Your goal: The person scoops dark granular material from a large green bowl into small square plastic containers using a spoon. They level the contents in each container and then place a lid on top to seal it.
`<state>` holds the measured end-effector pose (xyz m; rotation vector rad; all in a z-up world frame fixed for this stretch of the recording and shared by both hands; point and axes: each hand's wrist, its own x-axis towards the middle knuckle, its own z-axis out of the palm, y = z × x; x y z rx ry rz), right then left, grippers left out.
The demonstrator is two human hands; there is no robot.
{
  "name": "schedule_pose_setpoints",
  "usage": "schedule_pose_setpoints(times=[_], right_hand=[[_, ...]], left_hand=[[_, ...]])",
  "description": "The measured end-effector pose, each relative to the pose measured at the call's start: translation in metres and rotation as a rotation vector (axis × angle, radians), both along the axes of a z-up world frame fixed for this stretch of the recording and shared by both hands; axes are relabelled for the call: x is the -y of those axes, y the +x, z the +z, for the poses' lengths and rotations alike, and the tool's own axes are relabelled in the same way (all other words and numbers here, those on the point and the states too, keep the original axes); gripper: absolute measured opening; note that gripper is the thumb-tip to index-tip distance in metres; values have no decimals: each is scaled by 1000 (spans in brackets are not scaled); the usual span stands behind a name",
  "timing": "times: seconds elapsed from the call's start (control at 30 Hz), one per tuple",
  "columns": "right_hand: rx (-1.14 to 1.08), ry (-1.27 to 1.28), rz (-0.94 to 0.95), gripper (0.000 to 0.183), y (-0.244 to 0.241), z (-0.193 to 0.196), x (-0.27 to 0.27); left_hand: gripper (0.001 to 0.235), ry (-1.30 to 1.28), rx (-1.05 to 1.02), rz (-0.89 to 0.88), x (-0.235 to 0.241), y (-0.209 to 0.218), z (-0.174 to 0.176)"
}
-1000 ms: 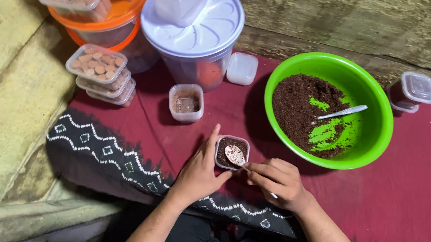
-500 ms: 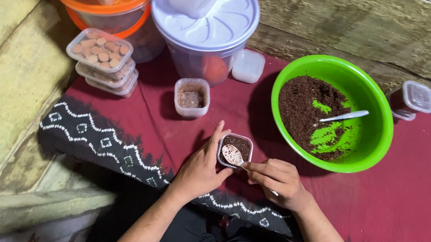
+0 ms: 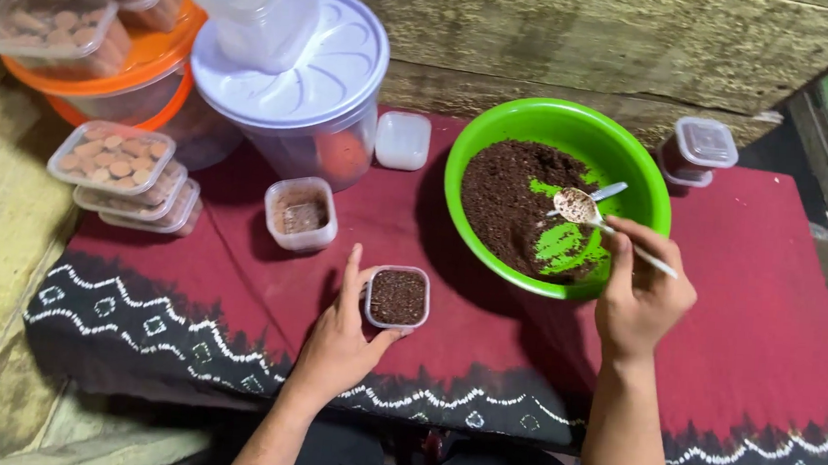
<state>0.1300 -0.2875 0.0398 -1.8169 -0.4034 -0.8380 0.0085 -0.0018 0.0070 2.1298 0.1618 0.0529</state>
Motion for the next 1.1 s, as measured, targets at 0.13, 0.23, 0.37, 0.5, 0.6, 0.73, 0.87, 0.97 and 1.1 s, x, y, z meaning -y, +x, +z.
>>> schedule_pose_setpoints(times=[0.13,0.23,0.37,0.5,0.6,0.73,0.87,0.97,1.1], right_hand=[[-157,-227,-147,8,19,-6,23],[-36,-368,-162,5,27,-14,29],[-110,-374,-45,29,32,-20,27],[-199,-501,12,35,37,-27,25],[-233,-516,63,20,32,-24,14],[-325,-455,153,30,24,-19,4],[-311,-429,231,33,21,-18,3],[-320,-392,234,32,21,-21,5],[-283,-355,210,34,22,-25,6]], left_hand=[[124,-11,-13,0,1,1,-4],[125,13,-2,-7,2,1,-3],[125,28,-39,15,2,1,-2],[126,33,-64,47,3,2,-5],[125,42,-44,34,3,2,-6],[126,48,-47,44,2,1,-8],[126,43,-40,43,3,2,-7],[127,7,48,39,3,1,-13],[127,-25,94,71,3,-1,-18]])
